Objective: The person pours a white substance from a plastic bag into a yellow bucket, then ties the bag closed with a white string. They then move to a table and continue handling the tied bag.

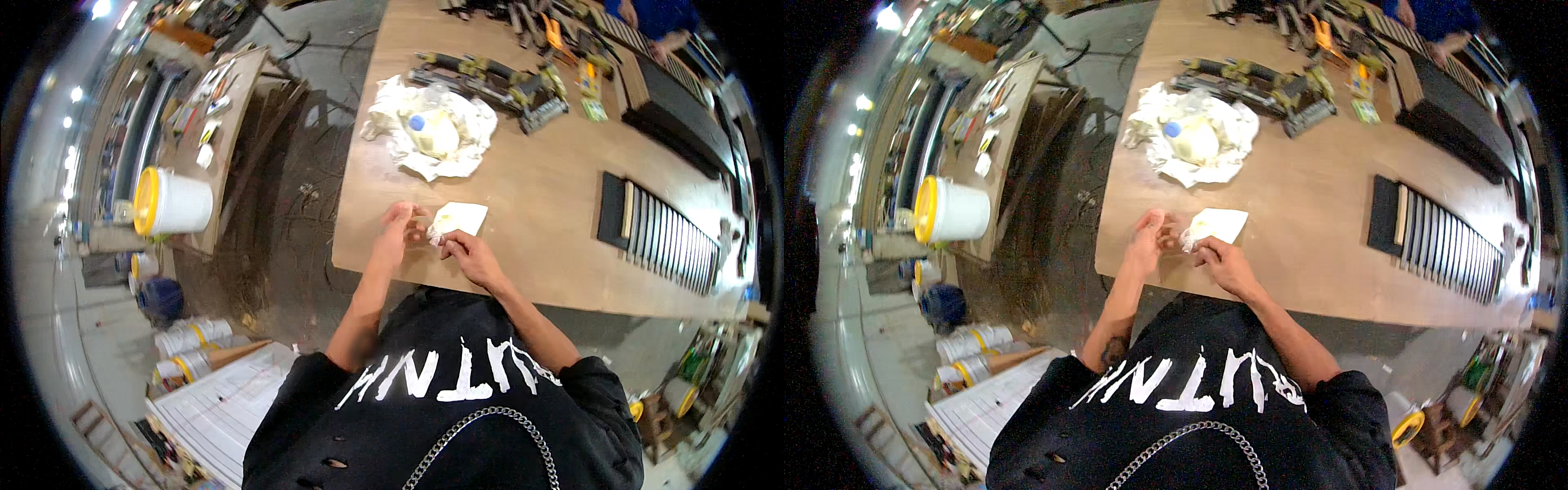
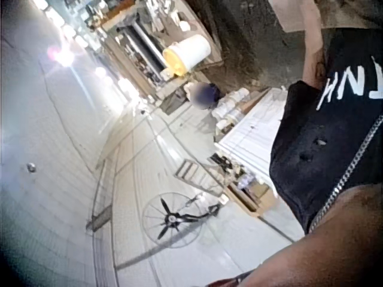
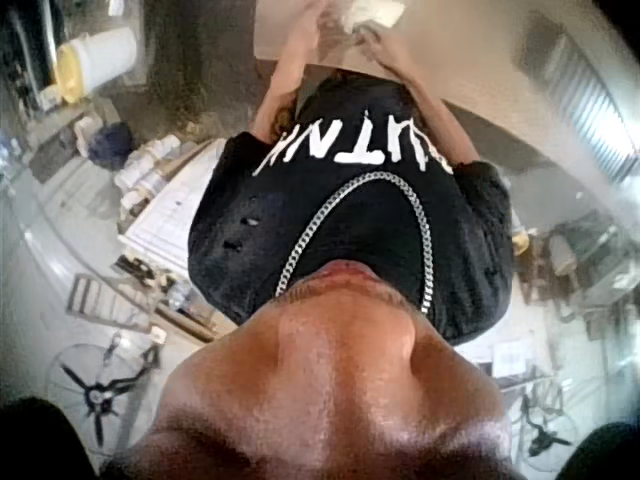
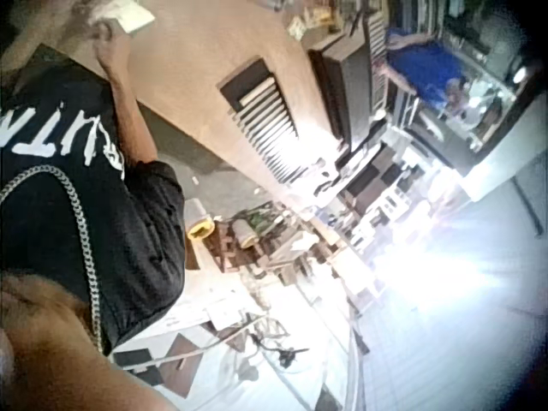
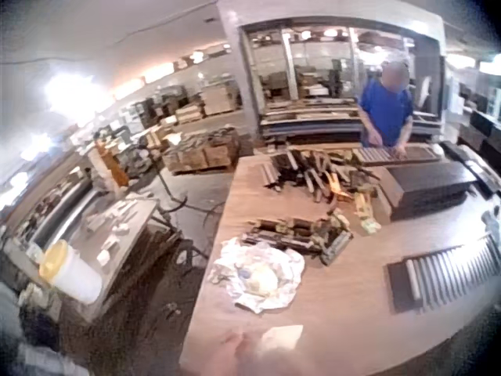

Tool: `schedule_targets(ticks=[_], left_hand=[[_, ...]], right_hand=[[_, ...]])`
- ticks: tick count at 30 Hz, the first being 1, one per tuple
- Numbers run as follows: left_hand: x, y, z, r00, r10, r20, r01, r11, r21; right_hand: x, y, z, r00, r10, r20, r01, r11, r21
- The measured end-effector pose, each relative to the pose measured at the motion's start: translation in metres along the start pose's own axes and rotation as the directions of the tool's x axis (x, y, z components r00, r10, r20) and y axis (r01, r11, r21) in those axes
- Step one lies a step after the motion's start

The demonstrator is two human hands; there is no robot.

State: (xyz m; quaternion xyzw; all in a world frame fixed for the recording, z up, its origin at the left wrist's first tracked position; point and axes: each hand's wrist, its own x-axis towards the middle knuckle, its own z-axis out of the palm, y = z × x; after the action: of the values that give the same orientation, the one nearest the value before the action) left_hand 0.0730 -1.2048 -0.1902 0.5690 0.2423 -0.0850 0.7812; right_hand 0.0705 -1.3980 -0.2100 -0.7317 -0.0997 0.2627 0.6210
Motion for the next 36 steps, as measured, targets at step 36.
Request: schedule_targets(ticks=[36], left_hand=[[-0.04, -0.075, 0.064, 0.991, 0.099, -0.089, -0.123, 0.935, -0.331]], right_hand=[[0.045, -0.065, -0.071, 0.686, -0.503, 0.526, 0.727, 0.441, -0.527]])
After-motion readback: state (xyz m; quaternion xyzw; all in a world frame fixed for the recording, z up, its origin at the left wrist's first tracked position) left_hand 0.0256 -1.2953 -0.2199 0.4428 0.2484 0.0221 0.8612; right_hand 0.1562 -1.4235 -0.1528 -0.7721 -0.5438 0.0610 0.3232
